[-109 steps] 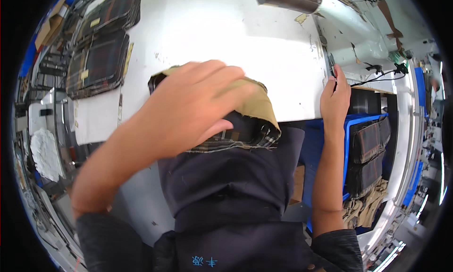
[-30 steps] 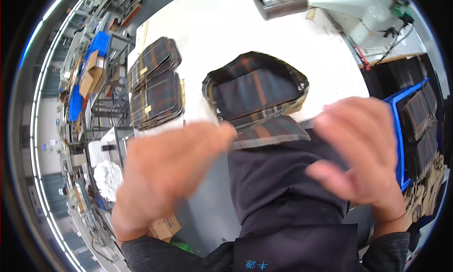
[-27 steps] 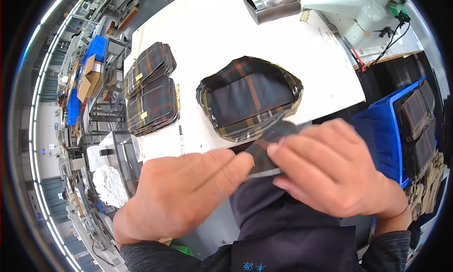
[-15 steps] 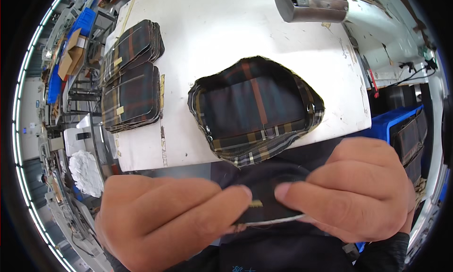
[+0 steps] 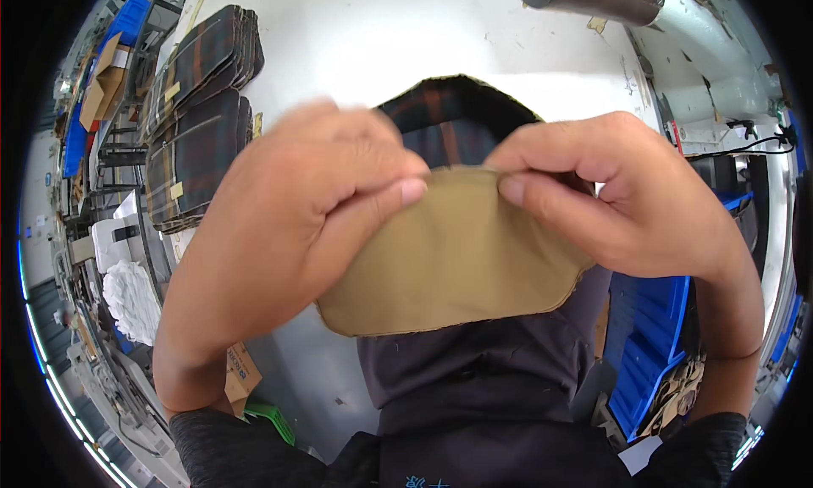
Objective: The recorder is sewing the edges of fabric or leather bags using an industrial sewing machine at a workstation.
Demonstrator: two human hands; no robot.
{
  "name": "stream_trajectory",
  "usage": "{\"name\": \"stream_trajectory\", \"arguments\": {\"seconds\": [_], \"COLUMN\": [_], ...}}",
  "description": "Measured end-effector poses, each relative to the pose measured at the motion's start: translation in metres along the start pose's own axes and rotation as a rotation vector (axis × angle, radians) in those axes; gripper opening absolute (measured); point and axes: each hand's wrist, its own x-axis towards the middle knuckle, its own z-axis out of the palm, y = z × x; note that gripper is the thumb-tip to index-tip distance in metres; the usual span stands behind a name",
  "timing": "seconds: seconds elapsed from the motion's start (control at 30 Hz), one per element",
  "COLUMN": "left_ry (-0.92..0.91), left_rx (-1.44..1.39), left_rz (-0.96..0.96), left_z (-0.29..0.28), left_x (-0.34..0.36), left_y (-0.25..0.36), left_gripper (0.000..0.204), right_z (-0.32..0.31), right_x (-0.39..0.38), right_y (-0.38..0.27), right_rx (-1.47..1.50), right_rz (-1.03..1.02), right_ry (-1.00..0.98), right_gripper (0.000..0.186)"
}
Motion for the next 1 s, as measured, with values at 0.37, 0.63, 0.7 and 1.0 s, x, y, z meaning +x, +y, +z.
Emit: {"name": "stream_trajectory", "arguments": {"seconds": [0.37, 0.63, 0.7, 1.0], "left_ry": [0.115, 0.224, 0.236, 0.267], "left_rx": [-0.283, -0.317, -0.270, -0.166], "left_rz": [-0.013, -0.102, -0.086, -0.011], "left_z": [0.031, 0.049, 0.050, 0.050], "left_x": [0.005, -0.007, -0.007, -0.006], "left_y": [-0.067, -0.054, -0.053, -0.061], "left_gripper": [0.021, 0.011, 0.010, 0.013], "right_z": [0.024, 0.053, 0.056, 0.056], "right_x": [0.034, 0.005, 0.002, 0.003], "right_y": [0.026, 0.042, 0.041, 0.040], "right_rx": [-0.268, -0.307, -0.381, -0.515], "right_rz": [-0.014, -0.222, -0.220, -0.249], "right_ry": [0.232, 0.465, 0.496, 0.527], "right_gripper": [0.019, 0.014, 0.015, 0.016]}}
